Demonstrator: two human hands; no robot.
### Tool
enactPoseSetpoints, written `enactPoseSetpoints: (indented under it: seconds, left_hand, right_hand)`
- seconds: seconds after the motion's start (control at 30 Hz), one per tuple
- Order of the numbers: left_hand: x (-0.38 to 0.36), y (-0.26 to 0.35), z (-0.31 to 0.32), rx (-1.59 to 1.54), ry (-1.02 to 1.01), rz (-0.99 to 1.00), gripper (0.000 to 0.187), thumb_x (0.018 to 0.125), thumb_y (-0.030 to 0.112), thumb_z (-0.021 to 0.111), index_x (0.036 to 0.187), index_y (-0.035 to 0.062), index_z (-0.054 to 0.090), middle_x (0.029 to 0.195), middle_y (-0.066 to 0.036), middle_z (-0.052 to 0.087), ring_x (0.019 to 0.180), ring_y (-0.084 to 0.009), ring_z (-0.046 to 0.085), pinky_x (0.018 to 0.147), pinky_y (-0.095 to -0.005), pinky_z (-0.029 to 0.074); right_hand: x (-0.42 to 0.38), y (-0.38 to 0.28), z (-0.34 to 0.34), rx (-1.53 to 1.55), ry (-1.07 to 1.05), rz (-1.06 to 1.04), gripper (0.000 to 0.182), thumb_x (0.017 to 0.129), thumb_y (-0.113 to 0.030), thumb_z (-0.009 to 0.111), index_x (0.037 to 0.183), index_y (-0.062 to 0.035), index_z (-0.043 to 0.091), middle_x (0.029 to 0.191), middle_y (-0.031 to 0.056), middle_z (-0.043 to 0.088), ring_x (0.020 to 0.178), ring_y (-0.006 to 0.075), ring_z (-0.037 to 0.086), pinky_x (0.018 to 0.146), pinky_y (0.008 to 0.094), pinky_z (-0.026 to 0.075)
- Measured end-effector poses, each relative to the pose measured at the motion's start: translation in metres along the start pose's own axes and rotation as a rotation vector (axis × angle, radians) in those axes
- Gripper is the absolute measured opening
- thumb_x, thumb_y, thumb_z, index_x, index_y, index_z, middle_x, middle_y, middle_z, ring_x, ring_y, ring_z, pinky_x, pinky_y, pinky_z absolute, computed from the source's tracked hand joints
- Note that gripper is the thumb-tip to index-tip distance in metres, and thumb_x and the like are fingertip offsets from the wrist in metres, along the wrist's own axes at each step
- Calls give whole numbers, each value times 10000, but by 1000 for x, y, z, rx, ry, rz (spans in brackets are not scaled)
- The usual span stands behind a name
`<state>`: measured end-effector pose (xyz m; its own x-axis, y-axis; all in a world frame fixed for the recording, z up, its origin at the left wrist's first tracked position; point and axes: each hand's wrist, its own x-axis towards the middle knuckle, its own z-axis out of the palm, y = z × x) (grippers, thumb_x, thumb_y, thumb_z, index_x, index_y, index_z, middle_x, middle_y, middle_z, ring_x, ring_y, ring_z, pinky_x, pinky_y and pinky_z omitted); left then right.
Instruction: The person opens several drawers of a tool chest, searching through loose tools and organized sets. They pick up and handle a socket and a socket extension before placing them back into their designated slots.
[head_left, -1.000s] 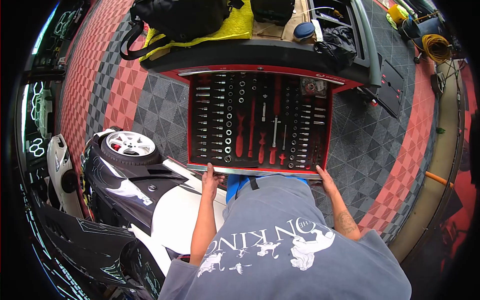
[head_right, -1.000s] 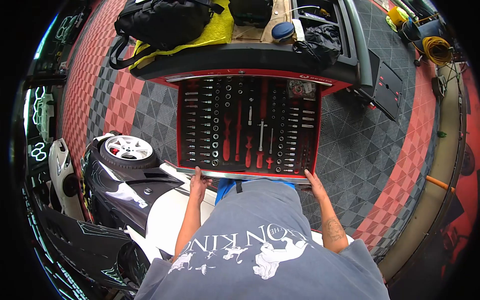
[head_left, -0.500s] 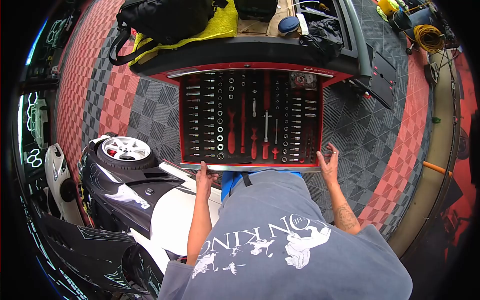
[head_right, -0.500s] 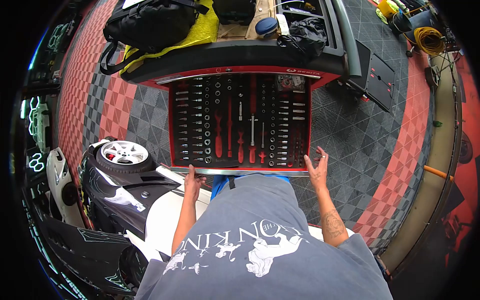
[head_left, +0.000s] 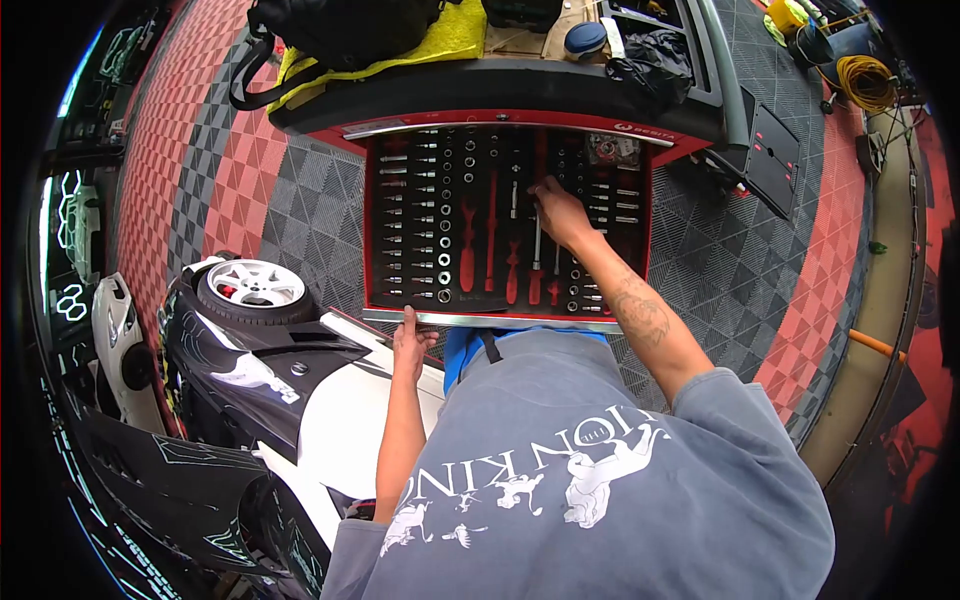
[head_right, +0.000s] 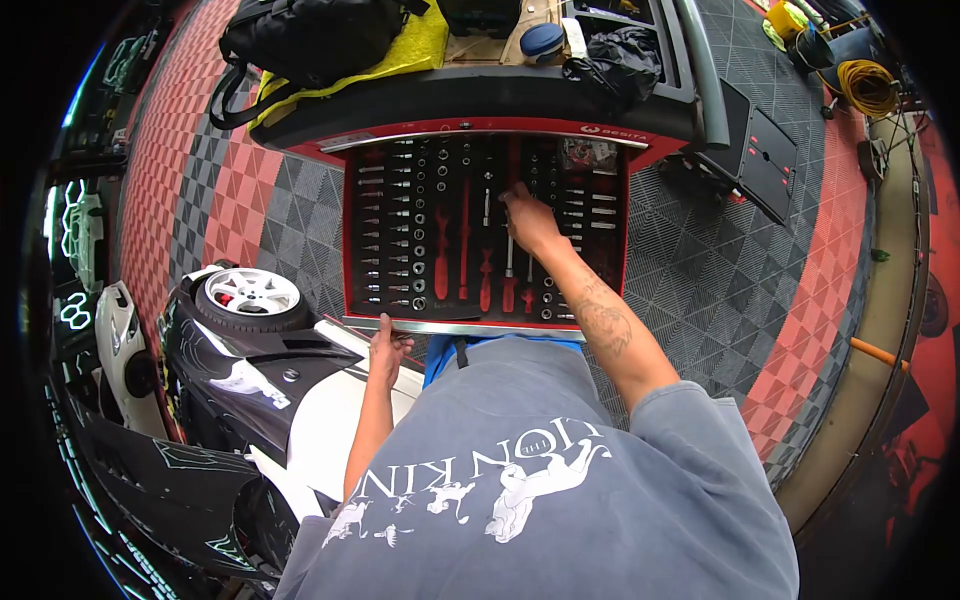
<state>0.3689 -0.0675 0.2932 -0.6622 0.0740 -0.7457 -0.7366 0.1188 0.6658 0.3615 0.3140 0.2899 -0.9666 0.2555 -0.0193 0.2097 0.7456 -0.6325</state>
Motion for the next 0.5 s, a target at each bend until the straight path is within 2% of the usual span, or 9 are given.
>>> enactPoseSetpoints:
  seconds: [0.03,0.17,0.23,0.37,0.43,0.47,0.5]
  left_hand:
    - [-1,-1,1,9,14,-1,539,885,610,549,912,71,559,807,-59,619,633,-131,598,569,-243,491]
    - [-3,1,2,-10,18,2,538,882,608,557,940,74,545,797,-49,608,637,-131,600,573,-242,496]
    - [-4,3,5,-27,12,4,539,881,608,559,945,73,546,799,-50,608,638,-130,600,572,-242,496]
    - [-3,3,4,-18,10,10,546,882,600,564,973,62,559,809,-51,617,640,-129,599,571,-241,492]
    - [-1,3,3,-18,13,7,550,883,599,562,983,58,561,814,-52,620,639,-129,598,573,-241,491]
    - [0,3,3,-15,1,13,555,886,599,558,991,53,565,818,-52,621,641,-129,598,575,-241,490]
    - [0,4,3,-12,-12,19,561,889,599,553,998,48,568,822,-52,623,643,-128,597,578,-242,489]
  right_hand:
    - [3,-1,-1,-126,-39,54,217,833,-133,651,1014,-19,611,1082,158,558,934,356,622,780,458,524]
    - [2,-5,-6,-275,-172,81,276,801,-190,696,997,-14,614,1070,181,583,903,380,632,762,448,534]
    - [1,-3,0,-207,-89,147,235,792,-215,715,903,-20,647,1001,196,611,859,382,633,747,462,522]
    - [4,8,11,-174,-15,144,261,785,-226,719,917,-14,644,956,211,633,822,402,632,730,468,520]
    - [3,9,7,-52,-25,216,259,784,-206,730,908,-2,631,897,207,649,801,340,659,685,413,530]
    - [2,9,4,-52,-24,215,259,784,-206,730,908,-2,631,897,207,649,801,340,659,685,413,530]
    - [0,9,0,111,-66,279,275,788,-198,736,927,11,626,881,189,660,803,288,667,689,371,537]
